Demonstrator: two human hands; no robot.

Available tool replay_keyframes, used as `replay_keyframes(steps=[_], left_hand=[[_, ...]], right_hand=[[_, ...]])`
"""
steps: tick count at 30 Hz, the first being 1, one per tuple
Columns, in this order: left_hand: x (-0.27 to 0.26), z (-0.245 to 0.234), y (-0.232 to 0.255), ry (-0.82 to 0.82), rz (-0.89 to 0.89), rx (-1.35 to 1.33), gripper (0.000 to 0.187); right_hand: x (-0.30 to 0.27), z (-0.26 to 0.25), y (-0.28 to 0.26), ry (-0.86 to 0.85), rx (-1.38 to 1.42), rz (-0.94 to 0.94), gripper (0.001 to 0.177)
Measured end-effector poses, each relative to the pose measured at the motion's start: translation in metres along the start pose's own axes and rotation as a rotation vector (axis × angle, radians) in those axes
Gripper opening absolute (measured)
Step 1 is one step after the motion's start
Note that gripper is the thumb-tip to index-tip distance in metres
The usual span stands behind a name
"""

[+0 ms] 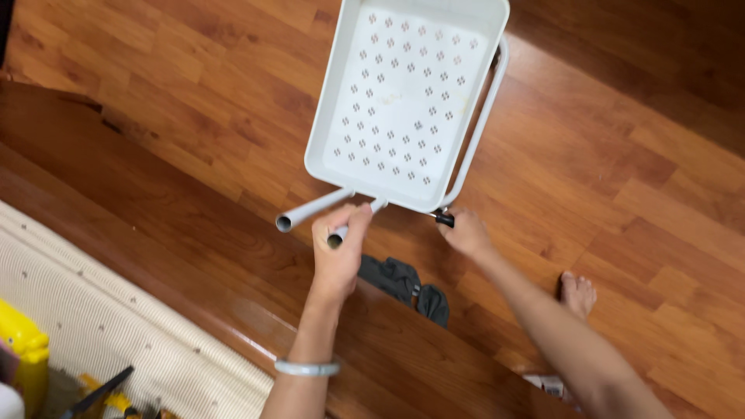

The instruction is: The person assembles a white plastic storage shelf by attaching vertical poles to the trays using a screwdriver. They secure each pole to the tray corners, then stack the trays to form a multi-tiered unit.

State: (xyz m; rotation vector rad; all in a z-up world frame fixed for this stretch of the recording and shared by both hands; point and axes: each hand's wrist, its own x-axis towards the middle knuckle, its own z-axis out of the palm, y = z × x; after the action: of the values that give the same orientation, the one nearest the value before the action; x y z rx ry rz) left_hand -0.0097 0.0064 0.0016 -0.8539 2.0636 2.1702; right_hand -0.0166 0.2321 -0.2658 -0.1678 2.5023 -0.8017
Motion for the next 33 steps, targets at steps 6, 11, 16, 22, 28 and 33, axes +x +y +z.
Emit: replay_keyframes(steps=[6,11,16,22,28,33], left_hand=[[0.002,0.001,-0.001,-0.036,0.020,0.032,0.043],[-0.002,0.003,-0.003,-0.008,-0.031,-0.042,0.043],[-0.003,0.003,-0.003,0.006,-0.025,-0.054,0.042],[0.001,0.002,-0.004,0.020,-0.022,-0.011,0.042],[0.004,0.018,-0.006,0.063,-0.027,-0.021,0.041],[0.000,0.038,-0.001,0.066,0.002,-0.068,0.026]], right_hand=[[0.011,-0.027,0.019,-0.670,0.556,0.400,0.030],[0.003,-0.026,0.009,-0.617,0.524,0.127,0.030],[-0.019,-0.029,-0.012,-0.013,-0.187,-0.166,0.016],[-0.036,-0.027,-0.042,0.036,-0.207,0.006,0.024],[-0.089,0.013,-0.020,-0.137,-0.009,0.306,0.031],[-0.156,0.040,0.022,-0.185,0.143,0.513,0.038]])
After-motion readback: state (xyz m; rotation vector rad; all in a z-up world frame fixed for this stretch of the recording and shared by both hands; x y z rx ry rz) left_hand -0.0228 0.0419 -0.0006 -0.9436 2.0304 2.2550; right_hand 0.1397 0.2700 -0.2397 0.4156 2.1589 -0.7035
